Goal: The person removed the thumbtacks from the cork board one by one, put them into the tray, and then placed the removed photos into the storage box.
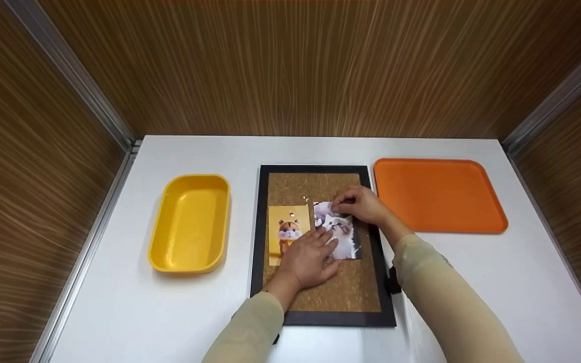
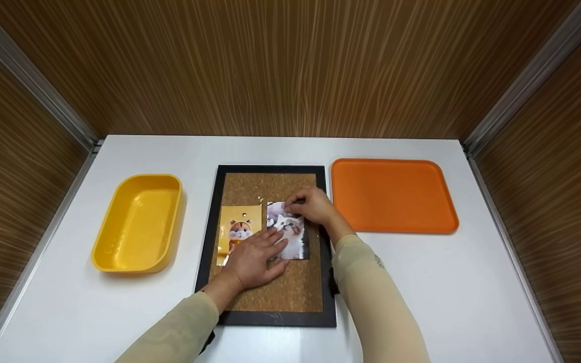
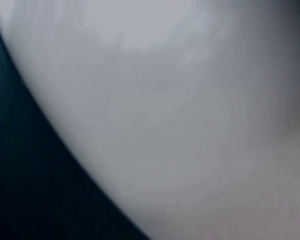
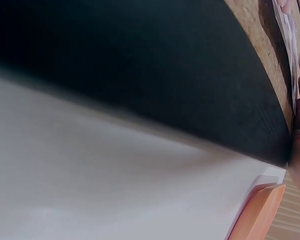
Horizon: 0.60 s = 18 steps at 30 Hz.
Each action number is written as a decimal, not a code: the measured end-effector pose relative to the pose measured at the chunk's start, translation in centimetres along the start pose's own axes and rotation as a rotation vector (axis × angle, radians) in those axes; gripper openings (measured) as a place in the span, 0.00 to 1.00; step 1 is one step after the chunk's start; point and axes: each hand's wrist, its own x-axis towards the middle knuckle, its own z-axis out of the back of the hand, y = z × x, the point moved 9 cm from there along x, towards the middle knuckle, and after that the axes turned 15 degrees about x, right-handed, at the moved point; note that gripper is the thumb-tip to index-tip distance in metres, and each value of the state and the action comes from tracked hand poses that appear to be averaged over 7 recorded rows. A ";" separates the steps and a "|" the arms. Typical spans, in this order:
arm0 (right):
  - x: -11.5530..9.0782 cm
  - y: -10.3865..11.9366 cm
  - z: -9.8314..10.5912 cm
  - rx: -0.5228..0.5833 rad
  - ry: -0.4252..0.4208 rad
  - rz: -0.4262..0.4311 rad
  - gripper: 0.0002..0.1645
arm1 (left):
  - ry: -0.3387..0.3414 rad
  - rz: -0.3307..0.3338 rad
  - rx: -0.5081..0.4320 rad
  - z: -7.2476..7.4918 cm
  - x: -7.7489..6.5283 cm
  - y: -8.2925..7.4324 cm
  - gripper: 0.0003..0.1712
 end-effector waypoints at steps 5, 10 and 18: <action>0.0 -0.1 0.1 0.024 -0.011 -0.010 0.03 | 0.004 0.004 -0.007 0.0 0.0 0.0 0.33; -0.1 -0.2 0.3 0.041 -0.026 -0.021 0.04 | 0.008 0.012 -0.012 0.0 -0.1 0.1 0.33; -0.2 -0.4 0.6 0.102 -0.050 -0.056 0.05 | 0.013 0.012 -0.017 0.0 -0.1 0.1 0.33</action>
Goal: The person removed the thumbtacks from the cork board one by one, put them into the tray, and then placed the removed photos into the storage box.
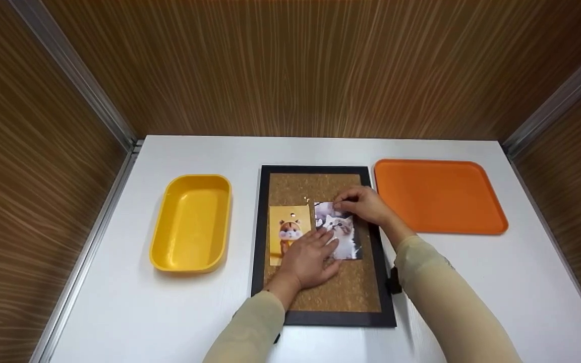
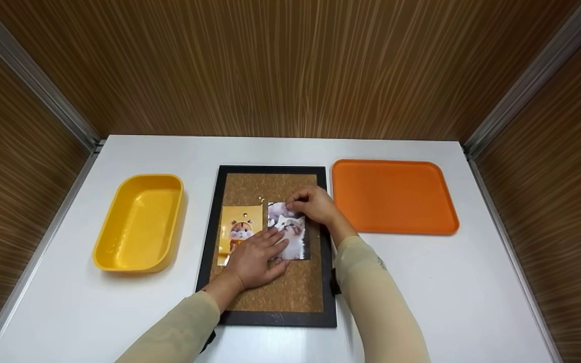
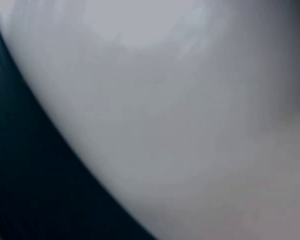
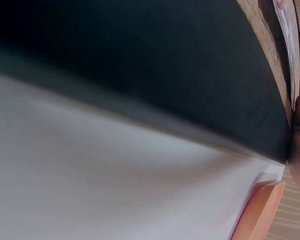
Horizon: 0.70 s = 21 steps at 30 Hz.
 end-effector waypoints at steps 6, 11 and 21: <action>-0.1 0.2 0.3 0.034 -0.005 -0.002 0.07 | -0.007 0.005 0.003 0.1 0.1 0.0 0.33; 0.0 0.0 0.2 0.062 0.000 0.003 0.09 | 0.004 0.011 0.008 0.0 0.0 0.1 0.33; 0.0 0.0 0.6 0.161 -0.014 0.005 0.09 | 0.003 0.011 0.006 0.0 0.1 0.0 0.33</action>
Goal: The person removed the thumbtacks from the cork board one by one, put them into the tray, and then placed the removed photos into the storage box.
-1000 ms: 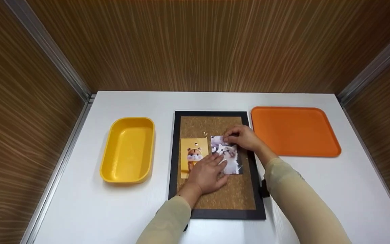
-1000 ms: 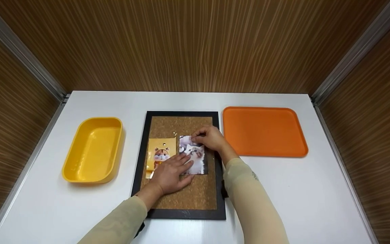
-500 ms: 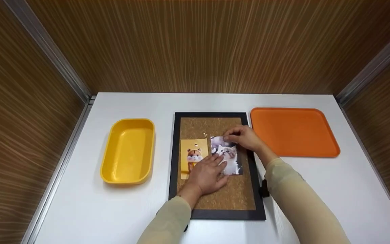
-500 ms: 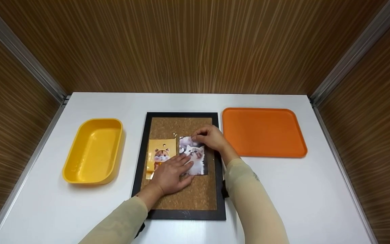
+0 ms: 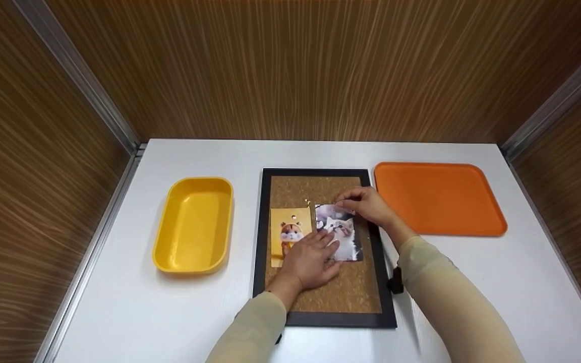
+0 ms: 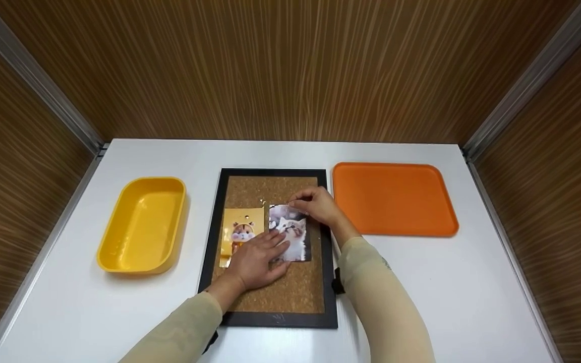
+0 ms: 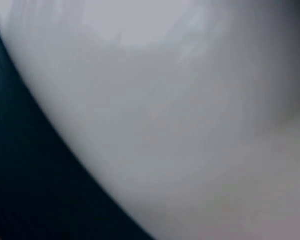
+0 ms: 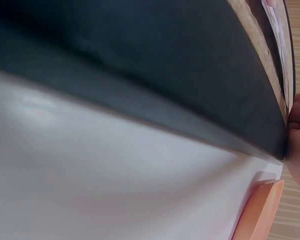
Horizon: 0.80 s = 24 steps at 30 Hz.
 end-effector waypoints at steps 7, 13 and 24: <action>0.2 -0.2 0.5 0.049 -0.020 -0.003 0.09 | 0.009 0.000 0.010 -0.4 0.1 0.0 0.33; -0.3 0.0 0.9 0.090 -0.062 -0.049 0.15 | 0.005 -0.004 0.022 -0.4 0.0 0.0 0.33; -1.0 2.3 3.3 0.053 -0.078 0.007 0.17 | 0.002 0.003 0.016 -0.4 0.1 0.1 0.33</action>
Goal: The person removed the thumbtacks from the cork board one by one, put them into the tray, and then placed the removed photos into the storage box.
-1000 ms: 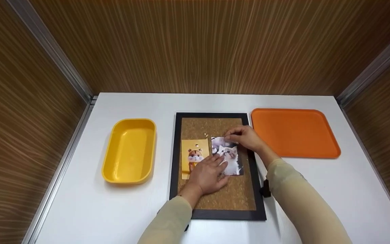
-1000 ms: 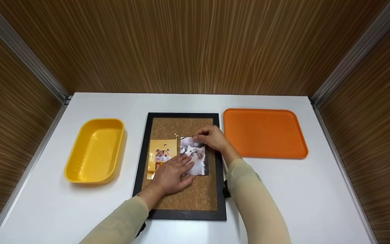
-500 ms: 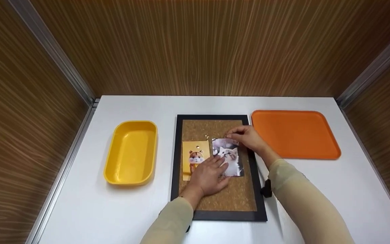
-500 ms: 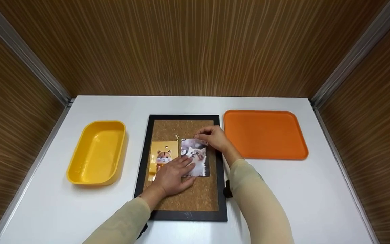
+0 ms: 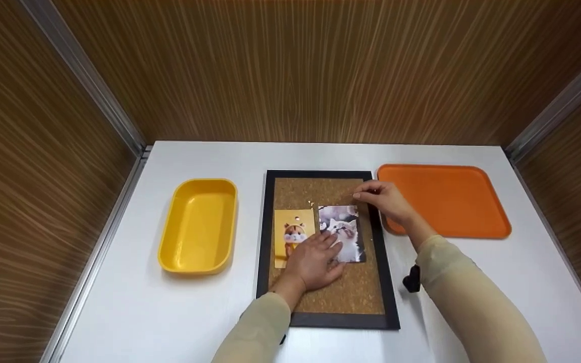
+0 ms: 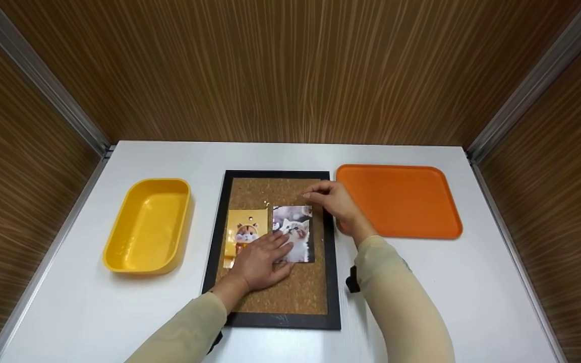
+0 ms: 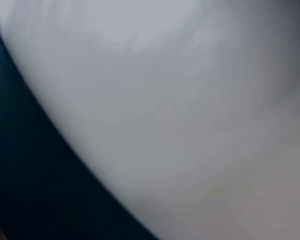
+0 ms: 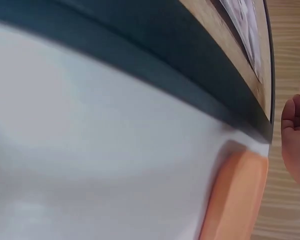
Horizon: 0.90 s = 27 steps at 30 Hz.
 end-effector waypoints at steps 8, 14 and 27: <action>-1.1 1.8 1.9 -0.034 -0.027 -0.033 0.16 | 0.024 0.009 -0.001 -0.1 0.0 0.0 0.33; -1.6 1.3 3.8 -0.023 -0.046 -0.054 0.16 | 0.033 0.004 -0.011 -0.2 0.0 -0.1 0.34; -2.8 1.0 6.7 -0.020 -0.078 -0.079 0.16 | -0.010 0.008 -0.011 0.1 0.0 -0.1 0.33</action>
